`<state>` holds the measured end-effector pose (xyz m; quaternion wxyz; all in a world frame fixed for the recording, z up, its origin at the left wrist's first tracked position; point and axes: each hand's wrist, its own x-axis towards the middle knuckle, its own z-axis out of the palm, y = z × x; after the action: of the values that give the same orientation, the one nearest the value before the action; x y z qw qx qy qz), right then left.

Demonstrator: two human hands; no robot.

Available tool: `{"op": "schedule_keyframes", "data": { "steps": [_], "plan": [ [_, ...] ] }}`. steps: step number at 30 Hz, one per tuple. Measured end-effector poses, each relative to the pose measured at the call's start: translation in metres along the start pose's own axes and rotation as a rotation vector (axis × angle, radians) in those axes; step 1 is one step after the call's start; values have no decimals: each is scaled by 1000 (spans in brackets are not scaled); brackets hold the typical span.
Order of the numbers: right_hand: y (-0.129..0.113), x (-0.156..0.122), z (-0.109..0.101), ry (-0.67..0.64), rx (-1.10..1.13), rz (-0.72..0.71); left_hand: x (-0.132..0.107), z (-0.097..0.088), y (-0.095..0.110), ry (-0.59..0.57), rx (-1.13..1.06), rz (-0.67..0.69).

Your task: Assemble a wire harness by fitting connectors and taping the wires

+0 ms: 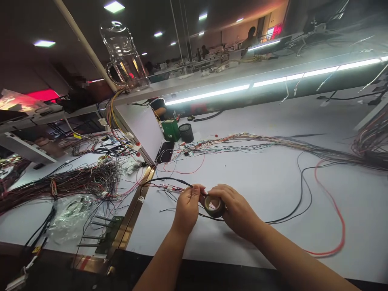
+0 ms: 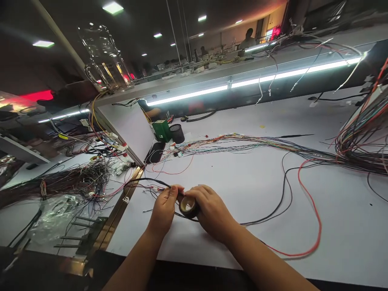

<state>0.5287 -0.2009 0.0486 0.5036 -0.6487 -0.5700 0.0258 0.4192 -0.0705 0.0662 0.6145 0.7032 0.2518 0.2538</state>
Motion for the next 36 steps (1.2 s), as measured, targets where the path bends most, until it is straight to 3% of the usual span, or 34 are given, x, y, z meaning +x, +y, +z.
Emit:
{"op": "schedule_keyframes", "data": {
  "steps": [2, 4, 7, 9, 11, 15, 19, 21, 23, 26, 28, 30, 32, 36],
  "plan": [
    [3, 0, -5, -11, 263, 292, -2, 1, -1, 22, -88, 3],
    [7, 4, -9, -111, 494, 585, -3, 2, 1, -2, -99, 40],
    [14, 19, -9, -329, 566, 790, 1, 3, 11, -97, 37, 188],
    [15, 29, -9, -422, 465, 749, 5, 3, 20, -194, 117, 278],
    [13, 33, -11, -424, 415, 676, 10, 3, 27, -247, 180, 310],
    [2, 19, -20, -227, 468, 458, 14, 4, 29, -50, 289, 271],
    [-7, 3, -17, -108, 60, 2, 13, 8, 21, 61, 221, 142],
    [-8, 1, -10, -70, -87, -104, 12, 10, 16, 78, 132, 78],
    [-5, 0, -5, -13, -13, -45, 10, 11, 12, 103, 54, 41],
    [6, -3, -7, 25, 332, 302, 6, 10, 9, 143, -14, 55],
    [17, -4, -13, -52, 509, 571, 2, 10, 8, 124, -33, 90],
    [26, 1, -18, -185, 558, 721, -3, 11, 10, 60, -2, 141],
    [31, 12, -17, -332, 506, 688, -5, 13, 13, -39, 62, 200],
    [29, 42, -6, -553, 417, 474, 1, 16, 19, -220, 155, 297]
  ]
}}
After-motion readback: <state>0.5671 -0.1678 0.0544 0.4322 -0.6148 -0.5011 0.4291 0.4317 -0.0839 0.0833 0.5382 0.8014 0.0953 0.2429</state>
